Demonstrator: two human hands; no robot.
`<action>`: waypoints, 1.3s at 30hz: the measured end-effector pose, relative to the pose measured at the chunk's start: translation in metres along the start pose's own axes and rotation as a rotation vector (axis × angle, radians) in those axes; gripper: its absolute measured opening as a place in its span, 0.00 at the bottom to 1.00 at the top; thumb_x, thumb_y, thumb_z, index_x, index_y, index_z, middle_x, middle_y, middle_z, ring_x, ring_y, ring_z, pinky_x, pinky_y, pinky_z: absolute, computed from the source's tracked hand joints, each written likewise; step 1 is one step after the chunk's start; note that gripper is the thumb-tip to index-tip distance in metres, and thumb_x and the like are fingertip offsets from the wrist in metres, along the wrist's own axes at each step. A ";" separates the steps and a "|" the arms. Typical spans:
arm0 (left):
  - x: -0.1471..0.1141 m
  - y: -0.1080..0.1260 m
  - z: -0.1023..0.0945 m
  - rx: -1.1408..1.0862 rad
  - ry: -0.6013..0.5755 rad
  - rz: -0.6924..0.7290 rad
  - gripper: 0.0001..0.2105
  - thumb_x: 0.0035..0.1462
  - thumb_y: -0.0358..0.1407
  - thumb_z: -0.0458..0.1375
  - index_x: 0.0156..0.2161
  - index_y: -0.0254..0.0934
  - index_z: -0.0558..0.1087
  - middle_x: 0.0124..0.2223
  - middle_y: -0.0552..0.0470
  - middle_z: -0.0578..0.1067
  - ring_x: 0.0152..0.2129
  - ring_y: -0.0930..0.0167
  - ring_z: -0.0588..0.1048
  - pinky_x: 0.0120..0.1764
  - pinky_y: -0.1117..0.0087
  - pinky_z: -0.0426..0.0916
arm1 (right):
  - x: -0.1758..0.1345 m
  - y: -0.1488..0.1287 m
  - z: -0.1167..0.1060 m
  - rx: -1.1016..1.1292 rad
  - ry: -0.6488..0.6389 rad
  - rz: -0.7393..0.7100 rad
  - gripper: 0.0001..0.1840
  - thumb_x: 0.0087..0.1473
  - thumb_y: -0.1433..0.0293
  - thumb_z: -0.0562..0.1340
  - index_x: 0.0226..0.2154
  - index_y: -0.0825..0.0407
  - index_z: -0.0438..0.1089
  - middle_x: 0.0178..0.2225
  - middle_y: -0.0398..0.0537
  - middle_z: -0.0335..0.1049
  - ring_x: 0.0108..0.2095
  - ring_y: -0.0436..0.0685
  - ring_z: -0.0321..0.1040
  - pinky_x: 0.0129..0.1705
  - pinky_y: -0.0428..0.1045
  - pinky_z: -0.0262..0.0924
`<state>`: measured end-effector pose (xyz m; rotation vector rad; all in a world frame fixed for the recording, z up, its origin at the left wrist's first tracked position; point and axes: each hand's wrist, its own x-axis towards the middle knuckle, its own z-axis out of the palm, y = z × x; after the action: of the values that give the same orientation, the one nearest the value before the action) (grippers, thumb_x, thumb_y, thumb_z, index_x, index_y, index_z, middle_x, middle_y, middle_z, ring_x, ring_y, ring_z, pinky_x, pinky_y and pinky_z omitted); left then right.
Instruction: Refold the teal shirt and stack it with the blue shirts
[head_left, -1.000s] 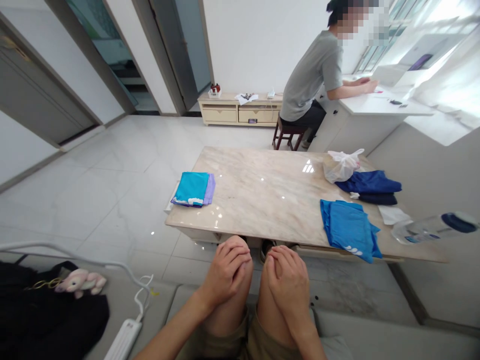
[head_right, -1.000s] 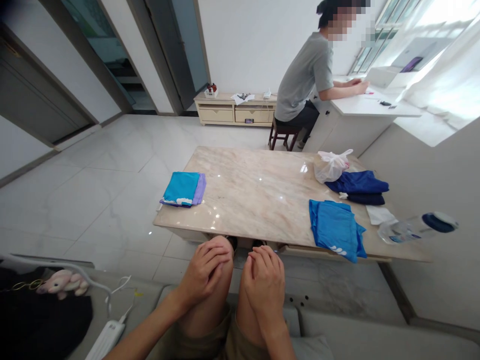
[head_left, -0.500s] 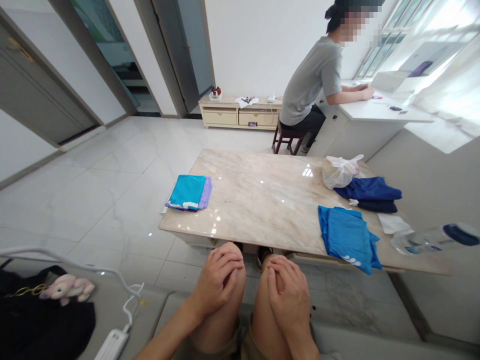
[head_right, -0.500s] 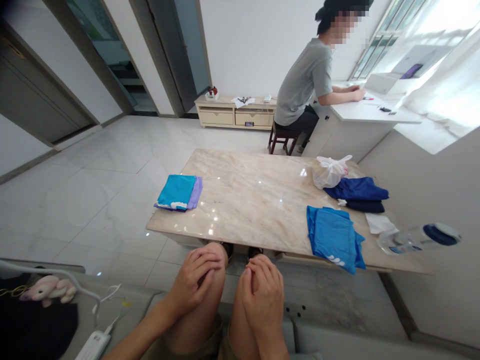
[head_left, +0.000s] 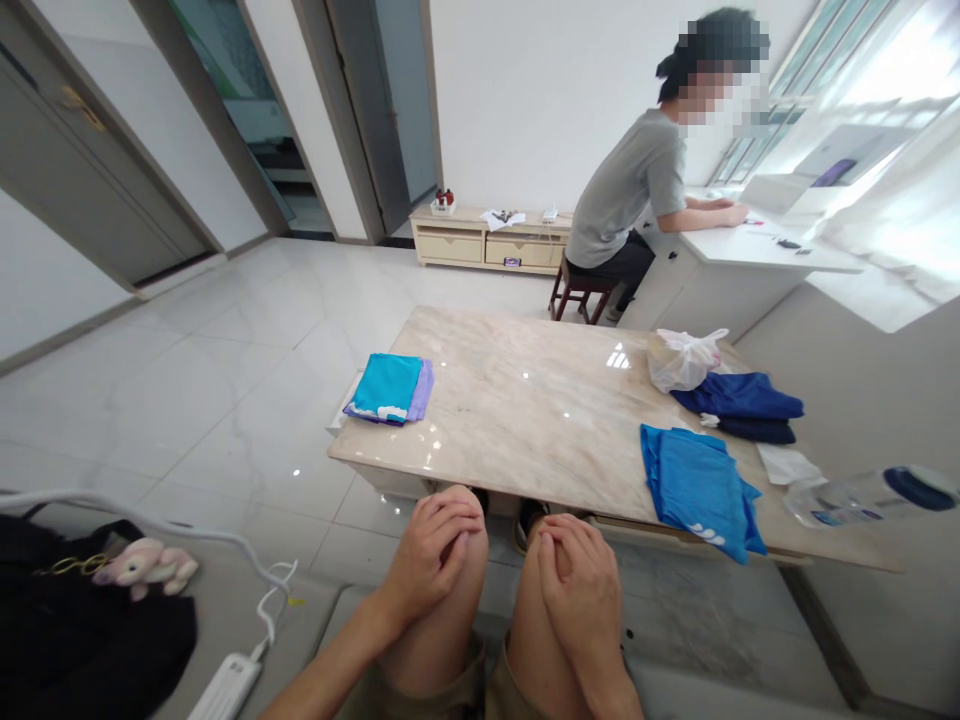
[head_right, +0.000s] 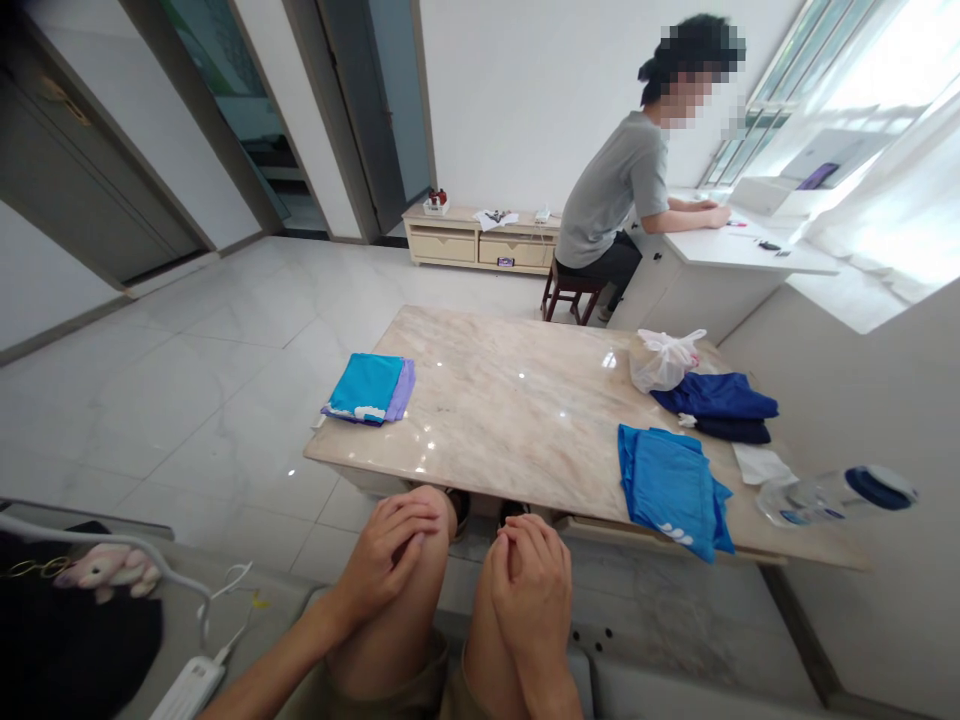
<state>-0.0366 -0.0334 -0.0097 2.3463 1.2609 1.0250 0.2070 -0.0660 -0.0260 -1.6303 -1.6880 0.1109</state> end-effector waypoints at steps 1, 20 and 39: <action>-0.001 0.000 -0.001 0.003 0.009 -0.001 0.14 0.70 0.29 0.54 0.49 0.44 0.81 0.51 0.50 0.85 0.52 0.62 0.78 0.58 0.55 0.70 | 0.000 0.000 0.000 0.000 0.001 -0.003 0.16 0.73 0.65 0.56 0.40 0.49 0.79 0.45 0.54 0.82 0.50 0.66 0.74 0.56 0.60 0.64; -0.003 -0.004 -0.002 -0.011 0.040 0.013 0.14 0.70 0.30 0.54 0.47 0.43 0.82 0.52 0.48 0.85 0.54 0.62 0.78 0.59 0.54 0.72 | -0.006 0.012 -0.007 -0.003 0.030 -0.001 0.16 0.73 0.63 0.57 0.39 0.49 0.79 0.45 0.55 0.82 0.49 0.66 0.75 0.55 0.61 0.66; 0.100 -0.139 0.003 0.150 -0.191 -0.654 0.15 0.67 0.32 0.57 0.55 0.37 0.79 0.50 0.45 0.85 0.49 0.62 0.82 0.53 0.64 0.74 | -0.003 0.017 -0.010 0.092 -0.041 -0.003 0.15 0.72 0.64 0.57 0.43 0.50 0.79 0.45 0.53 0.82 0.47 0.66 0.73 0.54 0.59 0.62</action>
<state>-0.0826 0.1284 -0.0414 1.8388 1.8826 0.4948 0.2258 -0.0702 -0.0302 -1.5670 -1.6909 0.2186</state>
